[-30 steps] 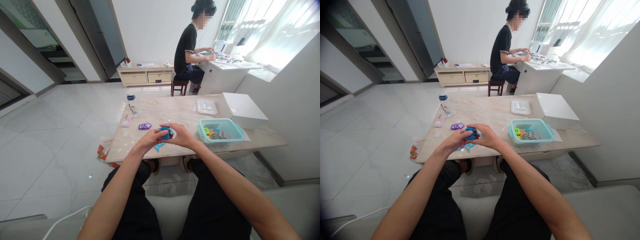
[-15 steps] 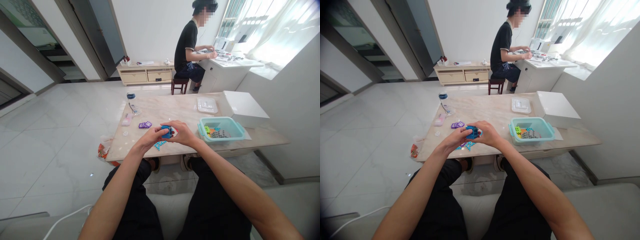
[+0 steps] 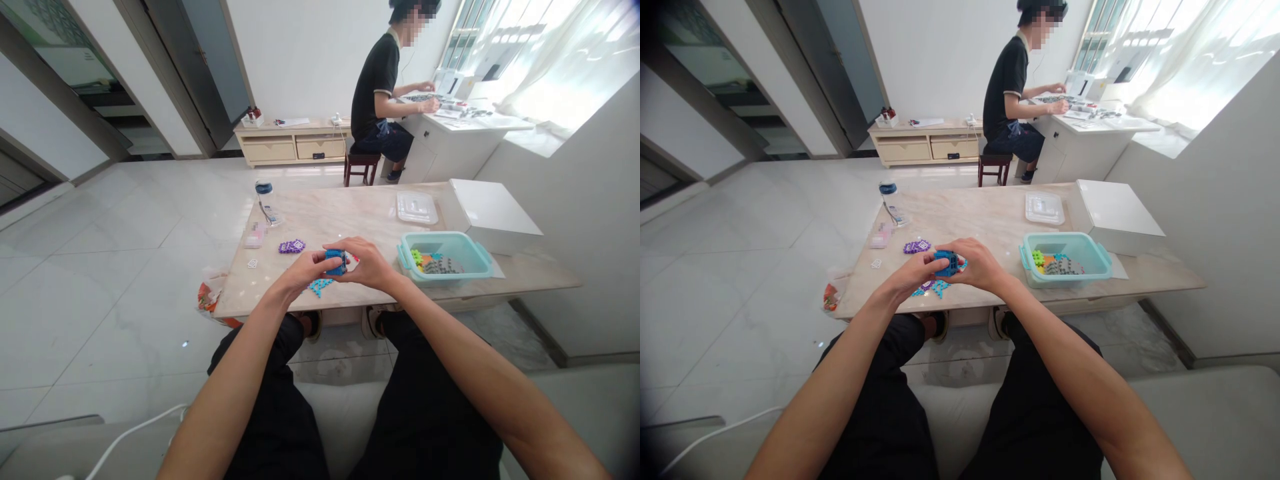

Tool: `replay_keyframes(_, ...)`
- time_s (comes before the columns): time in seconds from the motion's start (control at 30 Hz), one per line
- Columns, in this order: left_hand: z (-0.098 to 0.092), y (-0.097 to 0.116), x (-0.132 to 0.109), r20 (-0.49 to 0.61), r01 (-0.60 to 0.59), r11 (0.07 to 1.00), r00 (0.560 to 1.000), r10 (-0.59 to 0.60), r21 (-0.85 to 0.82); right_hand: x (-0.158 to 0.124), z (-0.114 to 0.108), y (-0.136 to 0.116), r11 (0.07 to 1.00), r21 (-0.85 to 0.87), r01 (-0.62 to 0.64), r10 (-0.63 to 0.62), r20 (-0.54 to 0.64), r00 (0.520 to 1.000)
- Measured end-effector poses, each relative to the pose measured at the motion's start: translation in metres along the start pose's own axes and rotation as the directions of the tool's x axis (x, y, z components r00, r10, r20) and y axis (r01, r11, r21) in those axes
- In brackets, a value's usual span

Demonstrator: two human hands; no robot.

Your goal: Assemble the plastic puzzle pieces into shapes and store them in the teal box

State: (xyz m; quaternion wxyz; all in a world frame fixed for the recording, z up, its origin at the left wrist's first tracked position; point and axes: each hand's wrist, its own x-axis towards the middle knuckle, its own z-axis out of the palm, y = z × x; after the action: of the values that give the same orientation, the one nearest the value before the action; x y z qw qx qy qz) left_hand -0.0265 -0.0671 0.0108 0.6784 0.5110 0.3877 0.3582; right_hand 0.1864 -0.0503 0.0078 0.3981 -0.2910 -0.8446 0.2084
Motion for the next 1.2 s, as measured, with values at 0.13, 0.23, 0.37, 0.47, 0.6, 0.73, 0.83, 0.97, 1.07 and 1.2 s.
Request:
replay_keyframes(0.13, 0.002, 0.004, -0.002, -0.003, -0.006, 1.000, 1.000, 0.006, 0.010, 0.002, 0.000, -0.002, 1.000, 0.000, -0.023, 0.023, 0.003, 1.000)
replay_keyframes(0.23, 0.004, 0.006, -0.003, -0.015, -0.018, 1.000, 1.000, 0.018, 0.006, 0.005, -0.001, -0.004, 1.000, 0.014, -0.023, 0.022, 0.020, 1.000)
replay_keyframes(0.37, 0.001, 0.003, 0.000, -0.043, -0.037, 0.999, 0.998, 0.037, 0.007, 0.011, -0.002, -0.009, 0.999, 0.028, 0.015, -0.015, 0.013, 1.000)
replay_keyframes(0.47, -0.002, 0.000, 0.002, -0.086, -0.055, 0.998, 0.995, 0.057, 0.024, 0.013, -0.003, -0.010, 0.999, 0.024, 0.037, -0.038, 0.006, 0.999)
replay_keyframes(0.6, -0.004, -0.001, 0.002, -0.063, -0.044, 0.999, 0.997, 0.044, 0.010, 0.013, -0.001, -0.008, 0.996, 0.006, 0.093, -0.093, -0.028, 0.995)
replay_keyframes(0.73, -0.002, 0.002, -0.002, -0.049, -0.007, 1.000, 0.999, 0.006, -0.007, 0.011, 0.002, -0.003, 0.990, -0.025, 0.141, -0.142, -0.051, 0.989)
replay_keyframes(0.83, 0.001, 0.006, -0.004, -0.030, -0.009, 0.999, 1.000, 0.008, -0.042, 0.010, 0.002, -0.002, 0.987, -0.035, 0.156, -0.158, -0.054, 0.986)
replay_keyframes(0.97, 0.005, 0.010, -0.007, 0.005, -0.026, 0.993, 1.000, 0.027, -0.118, 0.012, 0.002, -0.002, 0.986, -0.038, 0.163, -0.165, -0.070, 0.984)
replay_keyframes(1.07, 0.008, 0.012, -0.008, 0.024, -0.032, 0.990, 0.999, 0.036, -0.137, 0.013, 0.002, -0.003, 0.989, -0.037, 0.145, -0.147, -0.065, 0.987)
replay_keyframes(1.2, 0.007, 0.011, -0.007, -0.003, -0.031, 0.996, 1.000, 0.031, -0.088, 0.013, 0.001, -0.005, 0.990, -0.027, 0.138, -0.139, -0.050, 0.989)
